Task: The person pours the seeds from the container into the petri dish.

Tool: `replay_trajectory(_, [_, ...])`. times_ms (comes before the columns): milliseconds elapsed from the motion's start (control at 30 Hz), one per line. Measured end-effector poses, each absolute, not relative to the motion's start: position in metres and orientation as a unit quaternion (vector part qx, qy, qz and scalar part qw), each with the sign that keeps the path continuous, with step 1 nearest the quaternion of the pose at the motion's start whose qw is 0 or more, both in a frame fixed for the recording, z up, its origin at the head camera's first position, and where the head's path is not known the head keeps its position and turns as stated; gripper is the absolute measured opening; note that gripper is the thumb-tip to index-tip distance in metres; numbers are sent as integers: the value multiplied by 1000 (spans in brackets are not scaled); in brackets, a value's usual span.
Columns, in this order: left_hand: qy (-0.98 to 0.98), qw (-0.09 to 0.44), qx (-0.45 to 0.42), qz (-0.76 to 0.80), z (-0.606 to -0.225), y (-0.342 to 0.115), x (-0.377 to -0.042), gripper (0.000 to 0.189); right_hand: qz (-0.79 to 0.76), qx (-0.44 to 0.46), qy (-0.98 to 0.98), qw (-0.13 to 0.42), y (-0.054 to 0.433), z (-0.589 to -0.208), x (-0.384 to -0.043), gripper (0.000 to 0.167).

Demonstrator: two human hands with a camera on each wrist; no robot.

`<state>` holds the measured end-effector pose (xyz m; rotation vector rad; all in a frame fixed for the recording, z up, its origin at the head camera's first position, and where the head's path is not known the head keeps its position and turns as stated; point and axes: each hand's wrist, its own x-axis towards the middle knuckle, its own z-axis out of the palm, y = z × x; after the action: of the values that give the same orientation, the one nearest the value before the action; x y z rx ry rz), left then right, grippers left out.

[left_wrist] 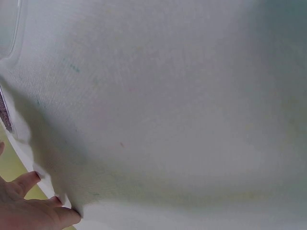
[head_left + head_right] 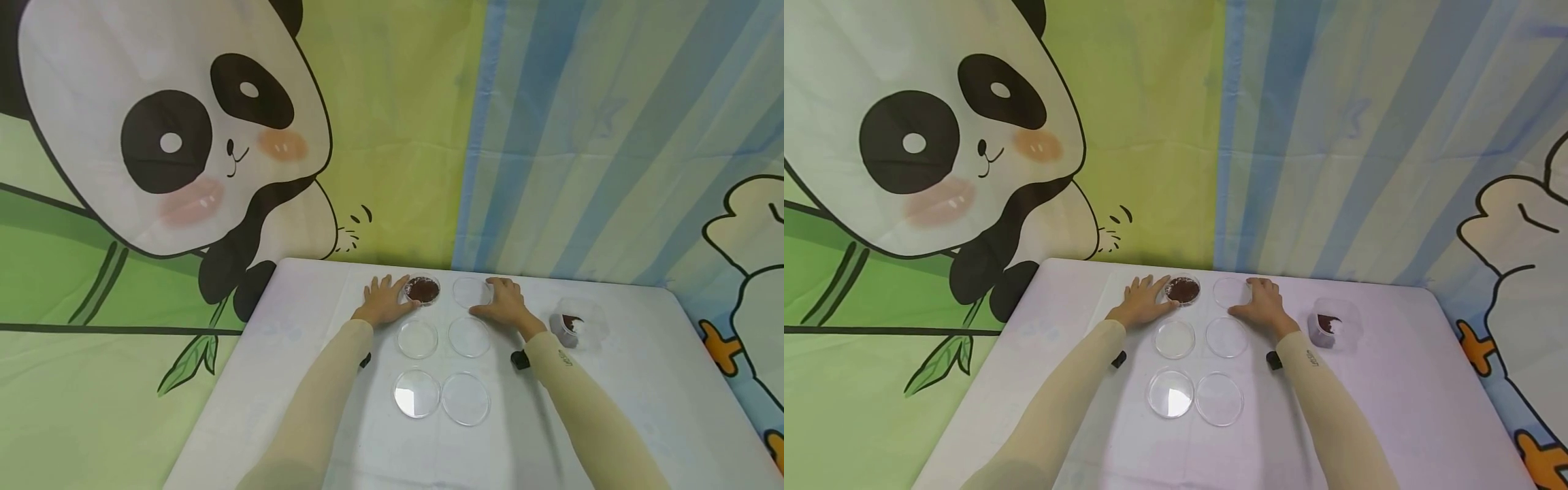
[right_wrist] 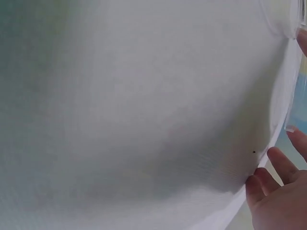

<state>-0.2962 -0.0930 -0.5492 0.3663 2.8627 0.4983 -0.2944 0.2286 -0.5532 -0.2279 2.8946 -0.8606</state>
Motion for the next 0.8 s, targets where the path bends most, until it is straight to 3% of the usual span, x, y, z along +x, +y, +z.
replay_trajectory(800, [971, 110, 123, 175, -544, -93, -293, 83, -301, -136, 943, 41, 201, -531, -288, 90])
